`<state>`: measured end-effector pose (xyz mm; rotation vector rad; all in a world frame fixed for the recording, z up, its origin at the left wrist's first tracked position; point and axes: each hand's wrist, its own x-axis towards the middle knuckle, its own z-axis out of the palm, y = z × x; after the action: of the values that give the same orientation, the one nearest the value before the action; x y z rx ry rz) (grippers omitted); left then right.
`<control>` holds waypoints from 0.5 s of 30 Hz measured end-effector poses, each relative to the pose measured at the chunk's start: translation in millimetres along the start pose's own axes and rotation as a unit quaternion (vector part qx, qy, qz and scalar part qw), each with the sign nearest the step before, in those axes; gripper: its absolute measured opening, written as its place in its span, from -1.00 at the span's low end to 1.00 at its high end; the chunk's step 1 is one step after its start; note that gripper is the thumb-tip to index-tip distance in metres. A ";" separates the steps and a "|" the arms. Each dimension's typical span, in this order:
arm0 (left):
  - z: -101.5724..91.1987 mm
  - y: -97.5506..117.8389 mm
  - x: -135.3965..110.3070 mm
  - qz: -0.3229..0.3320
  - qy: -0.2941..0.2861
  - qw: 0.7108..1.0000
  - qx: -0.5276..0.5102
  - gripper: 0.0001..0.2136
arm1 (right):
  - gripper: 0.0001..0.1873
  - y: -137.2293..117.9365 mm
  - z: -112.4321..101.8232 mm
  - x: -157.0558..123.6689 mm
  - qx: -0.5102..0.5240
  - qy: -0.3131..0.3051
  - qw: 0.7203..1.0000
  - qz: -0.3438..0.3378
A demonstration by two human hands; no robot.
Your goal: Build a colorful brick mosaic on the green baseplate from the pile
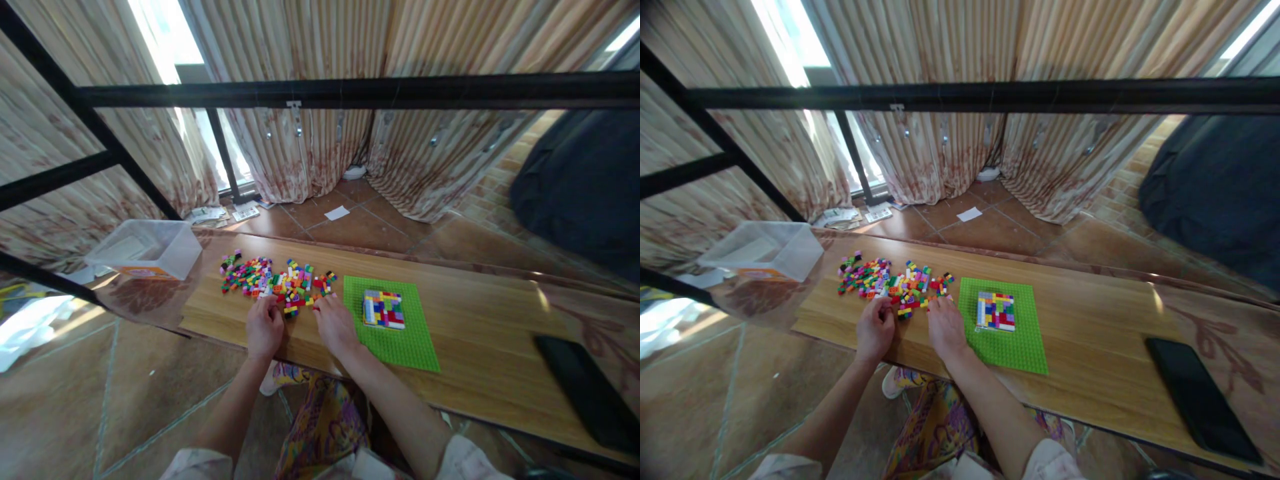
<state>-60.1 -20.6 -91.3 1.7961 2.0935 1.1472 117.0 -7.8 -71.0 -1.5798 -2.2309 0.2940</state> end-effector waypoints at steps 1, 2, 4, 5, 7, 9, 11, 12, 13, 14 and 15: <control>0.0 -0.3 0.3 -0.001 0.000 1.000 0.002 -0.80 | -0.83 -0.3 0.0 -0.9 0.001 -0.003 1.000 -0.006; -0.1 -0.4 0.6 -0.001 0.000 1.000 0.003 -0.80 | -0.82 -0.8 -0.2 -2.1 0.000 -0.007 1.000 -0.010; -0.4 -0.5 1.2 0.001 0.001 1.000 0.006 -0.80 | -0.81 -2.3 -2.1 -6.0 0.003 -0.011 1.000 -0.016; -0.7 -0.5 1.6 0.002 0.002 1.000 0.007 -0.80 | -0.80 -3.4 -4.6 -8.9 0.013 -0.008 1.000 -0.017; -1.3 -0.4 2.3 0.003 0.004 1.000 0.010 -0.81 | -0.79 -5.3 -13.9 -17.6 0.062 0.009 0.998 -0.014; -1.9 -0.3 3.0 0.005 0.003 1.000 0.014 -0.81 | -0.78 -4.4 -28.8 -29.8 0.145 0.044 0.989 -0.002; -2.3 0.0 3.5 0.006 -0.002 1.000 0.017 -0.81 | -0.77 3.1 -47.0 -44.0 0.229 0.089 0.969 0.020; -2.4 0.3 3.7 0.005 -0.004 1.000 0.020 -0.81 | -0.78 10.3 -56.0 -51.2 0.262 0.112 0.958 0.042; -2.6 0.7 3.9 0.002 -0.004 1.000 0.023 -0.81 | -0.78 19.9 -64.2 -57.9 0.286 0.136 0.946 0.073; -2.8 1.2 4.0 -0.001 -0.004 1.000 0.026 -0.80 | -0.77 31.8 -71.2 -64.0 0.301 0.156 0.934 0.112; -3.0 1.8 4.2 -0.003 -0.003 1.000 0.031 -0.80 | -0.76 45.3 -76.7 -69.3 0.313 0.182 0.920 0.149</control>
<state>-61.5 -18.2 -86.5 1.8156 2.1523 1.0857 208.7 -61.3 -32.6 -1.4491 -1.4124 0.6613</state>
